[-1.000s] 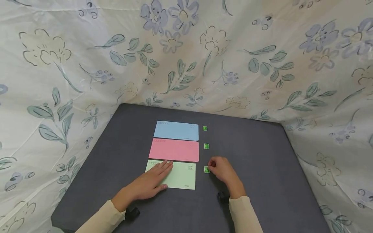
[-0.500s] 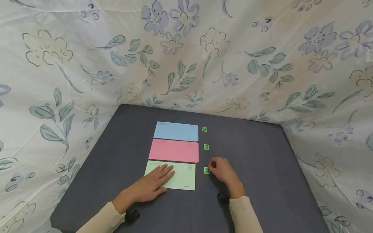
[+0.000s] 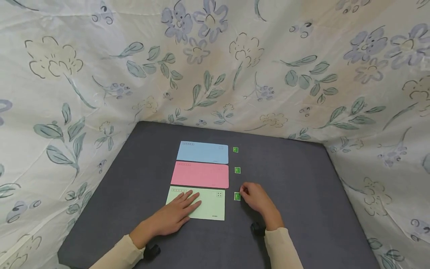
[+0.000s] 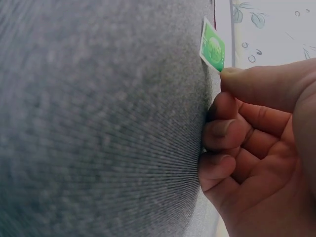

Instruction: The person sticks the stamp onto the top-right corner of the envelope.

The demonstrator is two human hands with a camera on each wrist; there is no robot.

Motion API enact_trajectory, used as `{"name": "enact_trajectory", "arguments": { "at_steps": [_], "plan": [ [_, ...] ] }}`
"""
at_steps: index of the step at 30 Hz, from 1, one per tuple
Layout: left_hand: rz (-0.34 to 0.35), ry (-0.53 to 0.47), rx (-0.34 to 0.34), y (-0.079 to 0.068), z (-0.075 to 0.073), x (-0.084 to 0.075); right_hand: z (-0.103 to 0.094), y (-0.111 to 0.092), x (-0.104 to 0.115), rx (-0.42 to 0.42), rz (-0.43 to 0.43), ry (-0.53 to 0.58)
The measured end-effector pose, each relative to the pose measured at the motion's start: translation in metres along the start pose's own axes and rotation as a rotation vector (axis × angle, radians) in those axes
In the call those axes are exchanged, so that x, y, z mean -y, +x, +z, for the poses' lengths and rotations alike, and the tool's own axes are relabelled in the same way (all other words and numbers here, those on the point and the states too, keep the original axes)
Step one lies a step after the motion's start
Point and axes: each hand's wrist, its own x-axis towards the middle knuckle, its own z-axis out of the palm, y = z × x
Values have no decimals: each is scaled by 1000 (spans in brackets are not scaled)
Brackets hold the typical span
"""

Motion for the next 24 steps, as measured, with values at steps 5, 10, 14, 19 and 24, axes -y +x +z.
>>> {"name": "enact_trajectory", "arguments": {
  "at_steps": [5, 10, 14, 19, 24],
  "plan": [
    [-16, 2, 21, 1, 1, 0, -1, -1, -1, 14, -14, 20],
    [-9, 4, 17, 1, 3, 2, -4, -1, -5, 45, -26, 61],
    [22, 10, -24, 0, 5, 3, -6, 1, -5, 82, -33, 95],
    [6, 15, -3, 0, 3, 2, -7, 5, 0, 113, -42, 102],
    [-20, 18, 33, 1, 2, 2, -10, 9, 9, 138, -44, 92]
  ]
}}
